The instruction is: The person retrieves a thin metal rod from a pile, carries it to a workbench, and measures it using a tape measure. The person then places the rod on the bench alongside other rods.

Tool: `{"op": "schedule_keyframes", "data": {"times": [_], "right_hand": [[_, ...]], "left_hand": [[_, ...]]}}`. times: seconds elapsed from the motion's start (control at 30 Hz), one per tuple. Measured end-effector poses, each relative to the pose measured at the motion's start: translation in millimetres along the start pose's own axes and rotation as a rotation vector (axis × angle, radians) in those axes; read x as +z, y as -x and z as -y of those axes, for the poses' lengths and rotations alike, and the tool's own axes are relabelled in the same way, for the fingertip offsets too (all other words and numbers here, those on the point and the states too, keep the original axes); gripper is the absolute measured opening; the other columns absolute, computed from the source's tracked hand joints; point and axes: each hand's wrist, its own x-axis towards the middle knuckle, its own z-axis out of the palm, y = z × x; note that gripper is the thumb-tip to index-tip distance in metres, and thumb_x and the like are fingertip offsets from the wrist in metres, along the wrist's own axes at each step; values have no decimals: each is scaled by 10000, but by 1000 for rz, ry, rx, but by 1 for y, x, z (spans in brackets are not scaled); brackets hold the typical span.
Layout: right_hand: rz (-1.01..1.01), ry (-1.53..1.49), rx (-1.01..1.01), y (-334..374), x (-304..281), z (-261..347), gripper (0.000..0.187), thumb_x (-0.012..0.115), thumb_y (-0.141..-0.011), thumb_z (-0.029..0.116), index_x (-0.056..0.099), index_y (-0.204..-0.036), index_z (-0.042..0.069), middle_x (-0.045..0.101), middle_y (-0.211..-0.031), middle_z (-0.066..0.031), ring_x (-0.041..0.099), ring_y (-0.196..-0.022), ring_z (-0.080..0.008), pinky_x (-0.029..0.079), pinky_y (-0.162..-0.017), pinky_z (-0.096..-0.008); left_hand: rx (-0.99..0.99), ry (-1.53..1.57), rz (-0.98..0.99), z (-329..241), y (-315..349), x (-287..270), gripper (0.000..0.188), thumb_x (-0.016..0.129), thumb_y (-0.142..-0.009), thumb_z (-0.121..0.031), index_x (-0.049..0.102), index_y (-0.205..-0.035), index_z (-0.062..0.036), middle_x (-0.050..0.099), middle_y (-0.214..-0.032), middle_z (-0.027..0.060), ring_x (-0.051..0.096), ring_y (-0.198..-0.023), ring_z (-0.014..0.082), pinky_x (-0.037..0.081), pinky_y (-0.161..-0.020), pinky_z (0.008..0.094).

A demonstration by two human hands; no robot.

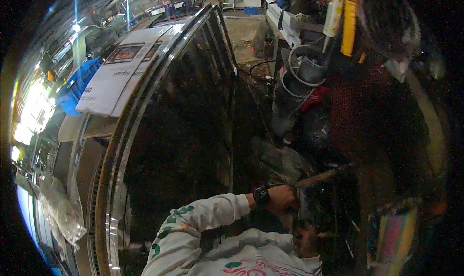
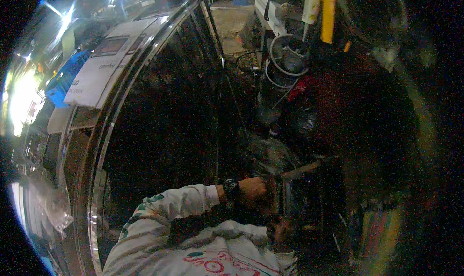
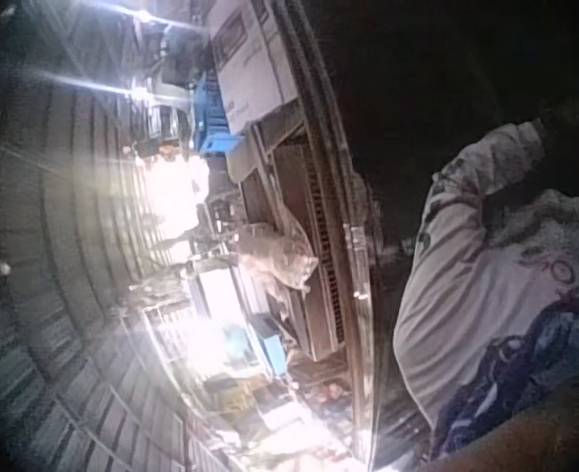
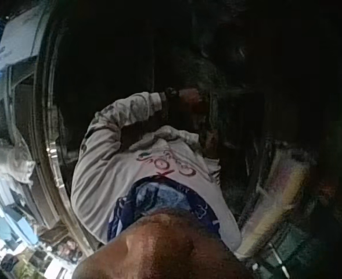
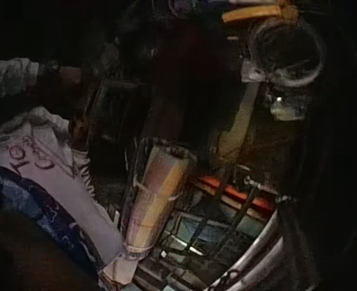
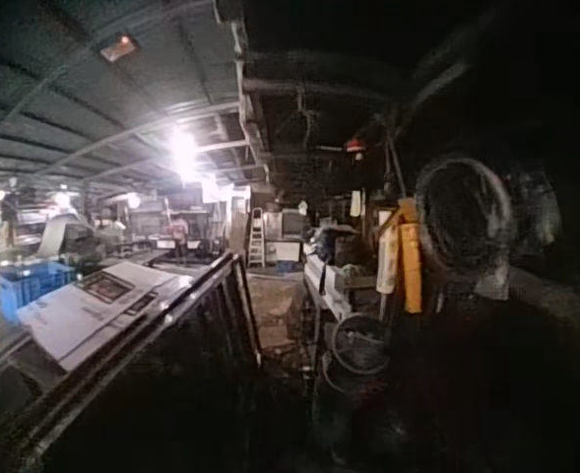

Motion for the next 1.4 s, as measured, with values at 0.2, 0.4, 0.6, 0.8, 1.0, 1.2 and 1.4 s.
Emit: {"op": "schedule_keyframes", "data": {"times": [0.2,0.4,0.6,0.8,1.0,1.2,1.4], "right_hand": [[-77,-102,-141,-213,55,141,164,618,-902,95,703,-1039,64,670,-790,-16,549,-590,-87,382,-474,-248],[-118,-212,-232,-383,120,301,180,636,-916,103,677,-1083,51,686,-814,-51,547,-559,-104,385,-468,-238],[-74,-133,-257,-567,163,438,177,640,-967,156,666,-1104,46,680,-799,-59,533,-496,-114,391,-449,-244],[-2,-297,-103,-758,250,587,194,609,-1011,175,647,-1144,39,669,-761,-49,567,-497,-129,418,-432,-284],[-83,-168,-232,-902,317,713,235,630,-1023,220,635,-1165,34,676,-764,-61,545,-484,-109,393,-416,-269],[-3,-290,-202,-1081,360,805,199,603,-1050,219,637,-1138,43,692,-806,-82,440,-449,-61,298,-395,-237],[105,-368,-108,-1281,407,939,189,582,-1060,210,641,-1155,57,680,-797,-80,429,-432,-67,295,-385,-238]], "left_hand": [[-174,107,257,209,-41,-121,357,807,-762,-332,775,-1031,-100,750,-1076,151,696,-1040,388,561,-904,520],[-44,-177,91,416,-50,-268,355,791,-788,-278,768,-1103,-115,671,-1315,154,618,-1210,369,422,-1105,511],[-352,-61,-817,613,-37,-393,426,770,-881,-242,704,-1275,-93,622,-1364,179,607,-1203,374,458,-1081,425],[-666,1313,-703,799,-51,-424,431,676,-1034,-297,630,-1354,-13,673,-1307,128,638,-1179,261,510,-1029,376],[-681,1469,-635,990,-63,-569,371,634,-1060,-301,646,-1286,-7,743,-1112,74,702,-968,166,571,-858,324],[-702,1539,-769,1202,-61,-702,344,606,-1075,-244,597,-1317,0,725,-1179,97,710,-986,186,593,-847,349],[-728,1498,-781,1414,-46,-799,367,618,-1062,-197,566,-1373,-9,687,-1315,101,693,-1117,204,576,-933,349]]}}
